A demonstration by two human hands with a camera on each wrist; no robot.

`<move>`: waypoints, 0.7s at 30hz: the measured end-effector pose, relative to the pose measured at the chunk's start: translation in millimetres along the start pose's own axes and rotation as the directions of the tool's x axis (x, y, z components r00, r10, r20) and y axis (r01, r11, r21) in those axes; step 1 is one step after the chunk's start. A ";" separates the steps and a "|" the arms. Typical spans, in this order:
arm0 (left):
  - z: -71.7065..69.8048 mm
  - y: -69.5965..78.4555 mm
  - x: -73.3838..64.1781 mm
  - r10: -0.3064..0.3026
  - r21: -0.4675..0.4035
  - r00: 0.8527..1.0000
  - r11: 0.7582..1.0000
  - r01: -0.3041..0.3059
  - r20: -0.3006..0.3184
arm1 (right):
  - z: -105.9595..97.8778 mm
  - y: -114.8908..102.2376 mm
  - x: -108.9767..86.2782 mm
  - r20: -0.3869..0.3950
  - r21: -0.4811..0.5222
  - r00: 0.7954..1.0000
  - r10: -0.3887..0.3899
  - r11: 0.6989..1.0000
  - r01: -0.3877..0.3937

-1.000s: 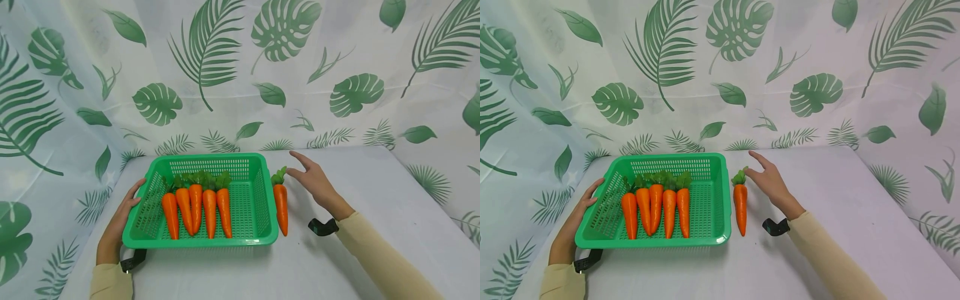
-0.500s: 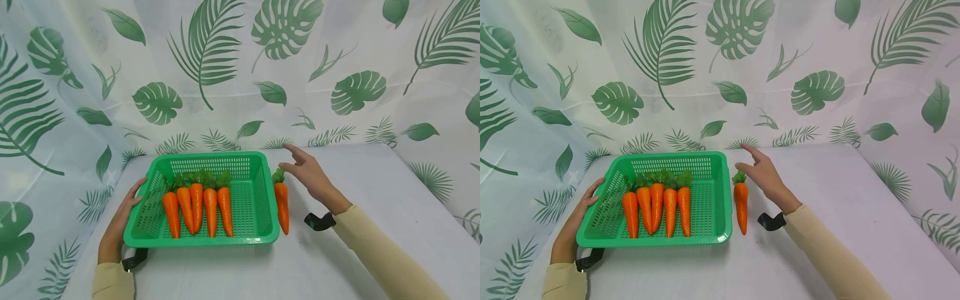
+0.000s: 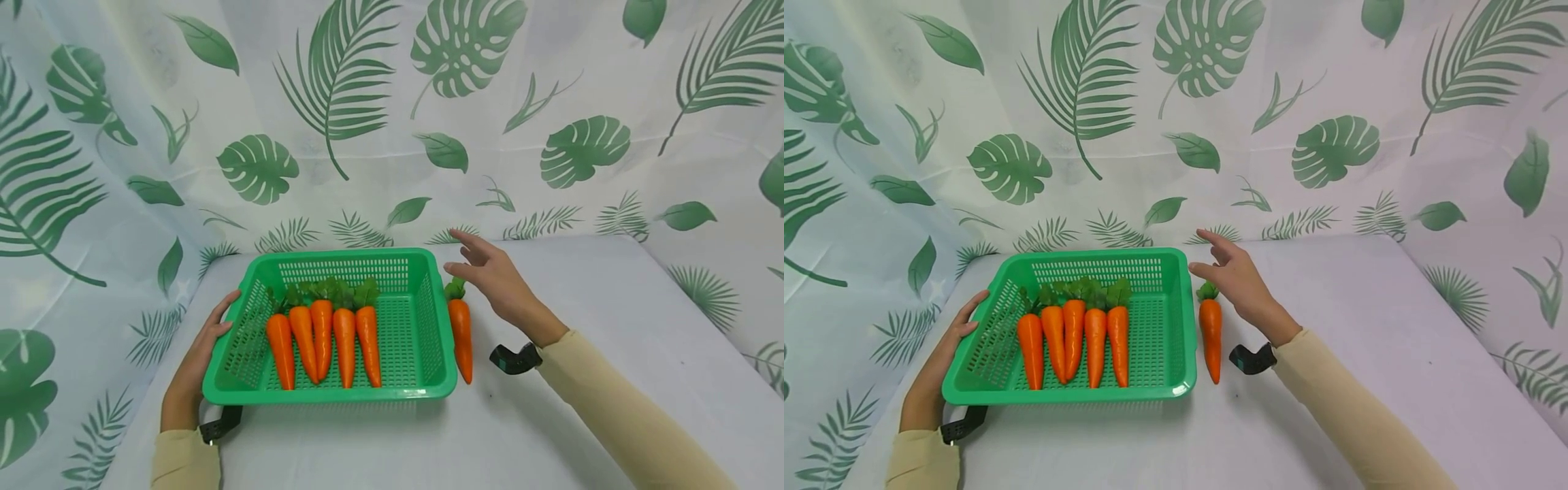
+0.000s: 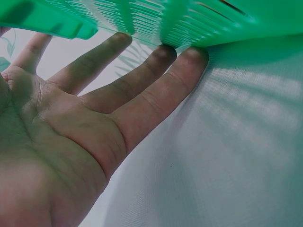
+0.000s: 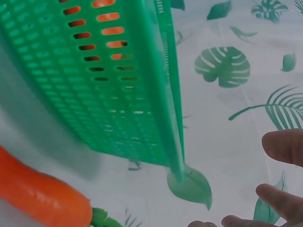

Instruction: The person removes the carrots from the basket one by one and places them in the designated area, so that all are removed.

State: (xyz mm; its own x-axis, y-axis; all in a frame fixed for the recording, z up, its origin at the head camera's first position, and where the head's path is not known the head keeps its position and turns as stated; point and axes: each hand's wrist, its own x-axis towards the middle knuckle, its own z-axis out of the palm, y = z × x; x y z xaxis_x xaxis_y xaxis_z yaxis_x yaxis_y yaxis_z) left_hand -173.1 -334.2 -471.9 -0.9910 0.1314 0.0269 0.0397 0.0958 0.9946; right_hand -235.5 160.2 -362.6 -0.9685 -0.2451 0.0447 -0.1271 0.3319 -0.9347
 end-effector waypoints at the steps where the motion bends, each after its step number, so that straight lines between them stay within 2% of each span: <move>1: 0.0 0.2 -0.1 0.000 0.000 1.000 1.000 0.000 0.000 | 0.9 -0.8 0.6 0.003 0.008 1.000 -0.003 1.000 0.003; 15: 0.5 0.7 1.5 0.018 -0.008 1.000 1.000 -0.018 0.004 | 12.3 -6.0 4.4 0.025 0.080 0.999 -0.021 0.997 0.019; 21: 0.0 0.0 -0.4 0.007 -0.024 1.000 1.000 -0.007 0.005 | 16.3 -9.0 5.8 0.034 0.083 0.999 -0.031 0.996 0.028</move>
State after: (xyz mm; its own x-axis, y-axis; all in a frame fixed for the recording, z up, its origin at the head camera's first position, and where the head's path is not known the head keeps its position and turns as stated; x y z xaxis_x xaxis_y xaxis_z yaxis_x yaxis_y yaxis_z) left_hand -172.8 -334.3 -471.9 -0.9900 0.1373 0.0331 0.0432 0.0716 0.9965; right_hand -236.5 140.9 -359.7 -0.9562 -0.2863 0.0612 -0.1357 0.2482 -0.9591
